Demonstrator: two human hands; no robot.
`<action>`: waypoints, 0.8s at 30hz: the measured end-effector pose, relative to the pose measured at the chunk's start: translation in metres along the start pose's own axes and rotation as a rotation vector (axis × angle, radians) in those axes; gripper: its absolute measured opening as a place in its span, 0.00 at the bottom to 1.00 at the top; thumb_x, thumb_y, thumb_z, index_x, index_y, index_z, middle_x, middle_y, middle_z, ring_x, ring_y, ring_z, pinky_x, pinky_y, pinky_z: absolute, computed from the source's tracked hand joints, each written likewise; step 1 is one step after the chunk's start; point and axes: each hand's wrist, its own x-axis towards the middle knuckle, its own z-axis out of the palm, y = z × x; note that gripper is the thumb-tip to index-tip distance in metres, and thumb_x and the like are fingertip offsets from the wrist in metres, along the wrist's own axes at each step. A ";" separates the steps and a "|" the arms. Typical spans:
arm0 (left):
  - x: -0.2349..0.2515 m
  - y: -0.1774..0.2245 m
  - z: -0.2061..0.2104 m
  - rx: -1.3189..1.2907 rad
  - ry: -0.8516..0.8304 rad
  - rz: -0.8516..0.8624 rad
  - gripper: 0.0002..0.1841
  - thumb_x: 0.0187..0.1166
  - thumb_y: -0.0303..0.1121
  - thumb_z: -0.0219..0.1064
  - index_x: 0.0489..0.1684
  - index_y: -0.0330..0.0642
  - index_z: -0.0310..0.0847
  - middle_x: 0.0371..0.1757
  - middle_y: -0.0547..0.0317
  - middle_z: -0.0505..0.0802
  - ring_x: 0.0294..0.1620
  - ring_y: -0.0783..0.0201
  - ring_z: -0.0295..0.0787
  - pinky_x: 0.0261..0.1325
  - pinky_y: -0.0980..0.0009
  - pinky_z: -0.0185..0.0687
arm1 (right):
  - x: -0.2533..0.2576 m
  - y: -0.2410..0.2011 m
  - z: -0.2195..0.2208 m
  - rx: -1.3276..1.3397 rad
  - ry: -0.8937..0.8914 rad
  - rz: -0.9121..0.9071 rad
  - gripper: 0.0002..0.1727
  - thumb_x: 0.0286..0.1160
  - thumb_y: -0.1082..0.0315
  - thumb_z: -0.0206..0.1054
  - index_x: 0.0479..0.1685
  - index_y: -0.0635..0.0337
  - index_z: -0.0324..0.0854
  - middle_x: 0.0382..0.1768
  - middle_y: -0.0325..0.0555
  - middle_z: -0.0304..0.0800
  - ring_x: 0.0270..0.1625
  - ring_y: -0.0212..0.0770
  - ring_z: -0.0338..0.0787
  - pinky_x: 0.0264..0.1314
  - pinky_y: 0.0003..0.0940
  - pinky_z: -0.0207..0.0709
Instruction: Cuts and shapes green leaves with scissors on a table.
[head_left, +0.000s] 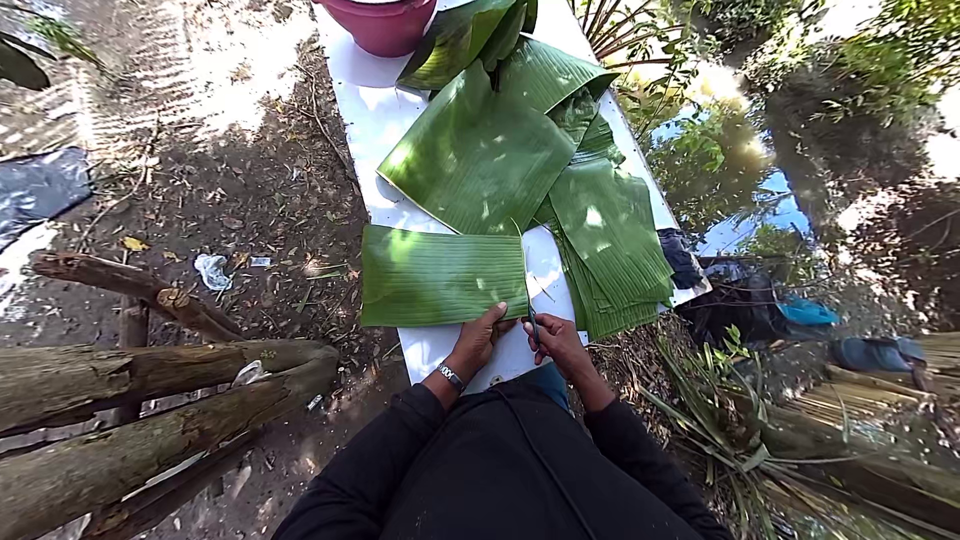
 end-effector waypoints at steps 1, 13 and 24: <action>0.000 0.000 0.000 0.000 0.000 0.002 0.13 0.87 0.24 0.61 0.63 0.26 0.73 0.47 0.39 0.94 0.44 0.52 0.96 0.55 0.60 0.93 | -0.001 0.001 0.001 0.006 0.006 -0.004 0.11 0.83 0.70 0.66 0.54 0.70 0.83 0.22 0.38 0.85 0.19 0.31 0.83 0.19 0.26 0.80; 0.000 0.000 -0.001 -0.006 0.016 0.013 0.13 0.86 0.24 0.61 0.64 0.26 0.73 0.47 0.39 0.94 0.43 0.52 0.96 0.53 0.60 0.93 | -0.001 -0.002 0.008 0.085 0.055 0.033 0.17 0.78 0.74 0.69 0.59 0.66 0.68 0.21 0.43 0.86 0.16 0.35 0.85 0.16 0.29 0.81; -0.013 0.003 0.002 0.220 -0.053 0.091 0.08 0.86 0.25 0.62 0.42 0.26 0.82 0.26 0.49 0.94 0.26 0.61 0.94 0.40 0.70 0.91 | 0.007 -0.015 0.002 0.052 -0.021 0.125 0.16 0.87 0.66 0.60 0.63 0.63 0.63 0.20 0.41 0.82 0.13 0.33 0.80 0.17 0.28 0.80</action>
